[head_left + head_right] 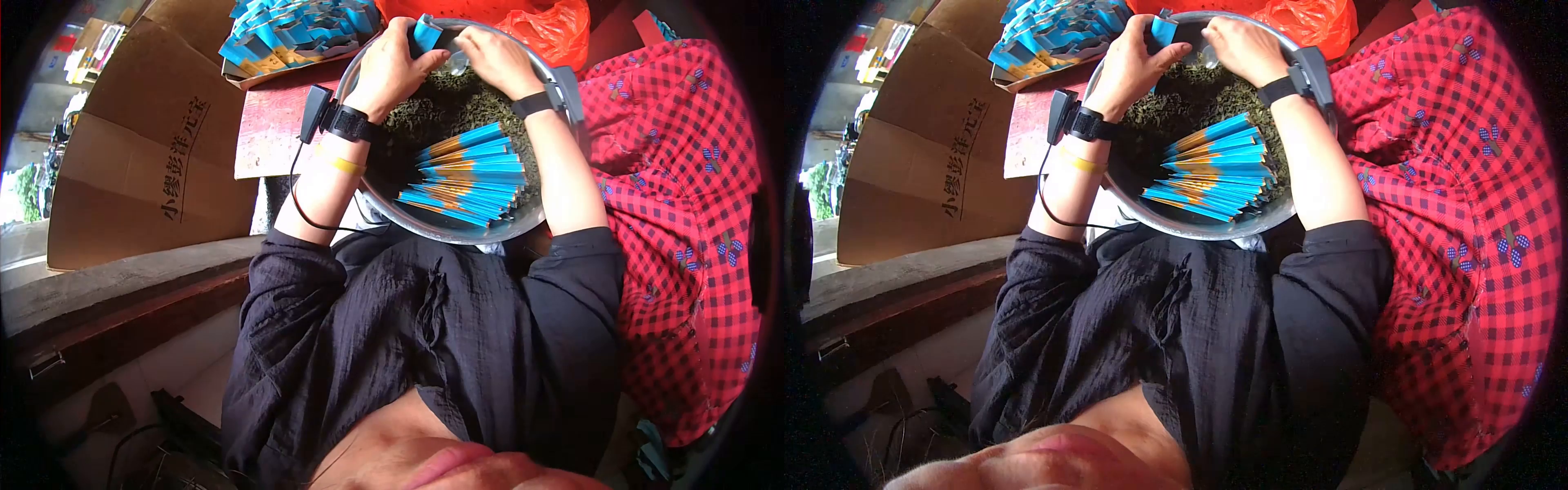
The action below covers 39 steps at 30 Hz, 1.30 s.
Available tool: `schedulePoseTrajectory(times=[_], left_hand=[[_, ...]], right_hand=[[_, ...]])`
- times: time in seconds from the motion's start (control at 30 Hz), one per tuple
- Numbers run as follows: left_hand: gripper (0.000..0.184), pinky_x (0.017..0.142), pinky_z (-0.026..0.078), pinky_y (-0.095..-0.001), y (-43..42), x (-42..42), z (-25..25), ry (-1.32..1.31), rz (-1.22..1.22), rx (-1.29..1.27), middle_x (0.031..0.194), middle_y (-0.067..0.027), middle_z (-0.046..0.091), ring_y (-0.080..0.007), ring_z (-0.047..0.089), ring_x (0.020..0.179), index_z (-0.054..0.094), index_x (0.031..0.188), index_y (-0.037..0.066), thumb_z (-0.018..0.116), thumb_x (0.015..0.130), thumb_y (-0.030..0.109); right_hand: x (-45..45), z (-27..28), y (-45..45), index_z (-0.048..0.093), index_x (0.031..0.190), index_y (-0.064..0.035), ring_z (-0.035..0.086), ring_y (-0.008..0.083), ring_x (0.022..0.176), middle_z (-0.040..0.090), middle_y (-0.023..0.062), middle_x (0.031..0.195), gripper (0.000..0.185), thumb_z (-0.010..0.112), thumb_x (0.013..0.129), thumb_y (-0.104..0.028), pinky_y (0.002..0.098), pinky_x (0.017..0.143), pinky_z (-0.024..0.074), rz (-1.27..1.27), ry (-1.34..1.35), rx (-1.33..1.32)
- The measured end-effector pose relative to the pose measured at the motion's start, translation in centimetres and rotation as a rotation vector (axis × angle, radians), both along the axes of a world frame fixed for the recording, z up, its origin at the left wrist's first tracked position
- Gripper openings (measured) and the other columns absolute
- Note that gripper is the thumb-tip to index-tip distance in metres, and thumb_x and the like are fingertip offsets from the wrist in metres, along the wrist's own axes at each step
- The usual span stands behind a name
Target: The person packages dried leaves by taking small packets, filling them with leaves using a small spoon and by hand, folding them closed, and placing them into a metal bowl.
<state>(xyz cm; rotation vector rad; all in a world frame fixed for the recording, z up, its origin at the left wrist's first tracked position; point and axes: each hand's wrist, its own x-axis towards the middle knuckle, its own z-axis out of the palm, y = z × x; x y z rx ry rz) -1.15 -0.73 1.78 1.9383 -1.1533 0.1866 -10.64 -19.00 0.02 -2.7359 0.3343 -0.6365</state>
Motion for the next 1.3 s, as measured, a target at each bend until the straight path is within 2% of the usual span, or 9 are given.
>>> schedulePoseTrajectory(times=[0.1,0.23,0.4,0.43,0.67,0.7,0.77,0.87,1.3], left_hand=[[0.061,0.072,0.052,-0.0383,0.0,0.1,0.0,-0.023,-0.003,-0.037,0.091,-0.0203,0.065,-0.0325,0.066,0.084,0.051,0.115,0.001,0.077,0.076,0.039],[0.063,0.075,0.052,-0.0392,0.2,0.0,0.1,-0.057,0.013,0.004,0.095,-0.0223,0.065,-0.0350,0.065,0.089,0.050,0.117,0.001,0.077,0.076,0.040],[0.066,0.080,0.051,-0.0418,0.3,-0.1,0.2,-0.009,-0.002,0.058,0.101,-0.0253,0.063,-0.0380,0.063,0.095,0.049,0.117,-0.001,0.077,0.075,0.041],[0.066,0.080,0.051,-0.0418,0.3,-0.1,0.2,-0.009,0.003,0.056,0.101,-0.0253,0.063,-0.0380,0.063,0.095,0.049,0.117,-0.001,0.077,0.075,0.041],[0.063,0.082,0.050,-0.0404,0.0,-0.3,-0.1,-0.070,-0.049,0.101,0.102,-0.0230,0.063,-0.0368,0.062,0.098,0.051,0.117,0.000,0.078,0.074,0.037],[0.063,0.083,0.049,-0.0403,0.0,-0.3,-0.2,-0.090,-0.062,0.098,0.102,-0.0221,0.063,-0.0364,0.062,0.099,0.051,0.118,0.001,0.078,0.074,0.036],[0.062,0.083,0.049,-0.0402,-0.1,-0.2,-0.4,-0.112,-0.076,0.097,0.103,-0.0212,0.063,-0.0359,0.061,0.099,0.051,0.119,0.002,0.078,0.074,0.035],[0.061,0.083,0.049,-0.0406,-0.3,0.0,-1.0,-0.148,-0.110,0.067,0.104,-0.0203,0.063,-0.0358,0.061,0.099,0.051,0.120,0.004,0.077,0.075,0.034],[0.059,0.080,0.050,-0.0426,-0.3,-0.2,-0.9,-0.175,-0.123,0.059,0.099,-0.0230,0.063,-0.0379,0.062,0.095,0.051,0.107,-0.001,0.080,0.070,0.034]], right_hand=[[0.7,-1.2,1.1,0.063,0.096,-0.0154,0.064,0.0377,0.085,0.068,0.0148,0.089,0.026,0.046,0.093,-0.036,0.0512,0.071,0.0489,0.025,0.121,0.013],[1.2,-2.0,1.7,0.065,0.109,-0.0082,0.063,0.0334,0.097,0.068,0.0174,0.097,0.028,0.053,0.088,-0.023,0.0410,0.082,0.0490,0.208,0.301,0.466],[1.0,0.6,0.2,0.066,0.103,-0.0044,0.066,0.0223,0.079,0.069,0.0108,0.085,0.028,0.054,0.090,-0.026,0.0351,0.072,0.0505,0.150,0.238,0.512],[1.3,-0.3,-0.7,0.063,0.089,-0.0025,0.057,0.0097,0.065,0.060,0.0000,0.072,0.029,0.051,0.095,-0.028,0.0264,0.062,0.0480,0.197,0.139,0.592],[0.4,0.0,-6.1,0.065,0.090,-0.0042,0.057,0.0080,0.065,0.061,0.0005,0.069,0.033,0.051,0.097,-0.033,0.0228,0.061,0.0466,-0.021,-0.343,0.734],[0.7,0.1,-5.5,0.058,0.085,-0.0022,0.061,0.0132,0.059,0.061,0.0058,0.065,0.020,0.050,0.094,-0.018,0.0249,0.053,0.0474,0.106,-0.543,0.844],[0.2,1.9,-4.1,0.058,0.082,-0.0030,0.059,0.0128,0.054,0.060,0.0060,0.060,0.023,0.050,0.095,-0.020,0.0237,0.051,0.0452,0.002,-0.534,1.117],[0.8,1.3,-4.0,0.058,0.081,-0.0039,0.058,0.0124,0.054,0.062,0.0063,0.062,0.025,0.049,0.096,-0.022,0.0229,0.052,0.0454,0.161,-0.589,0.935],[-0.5,3.3,-0.8,0.059,0.080,-0.0015,0.063,0.0159,0.062,0.062,0.0063,0.067,0.027,0.049,0.096,-0.021,0.0270,0.059,0.0489,0.046,-0.461,0.473]])
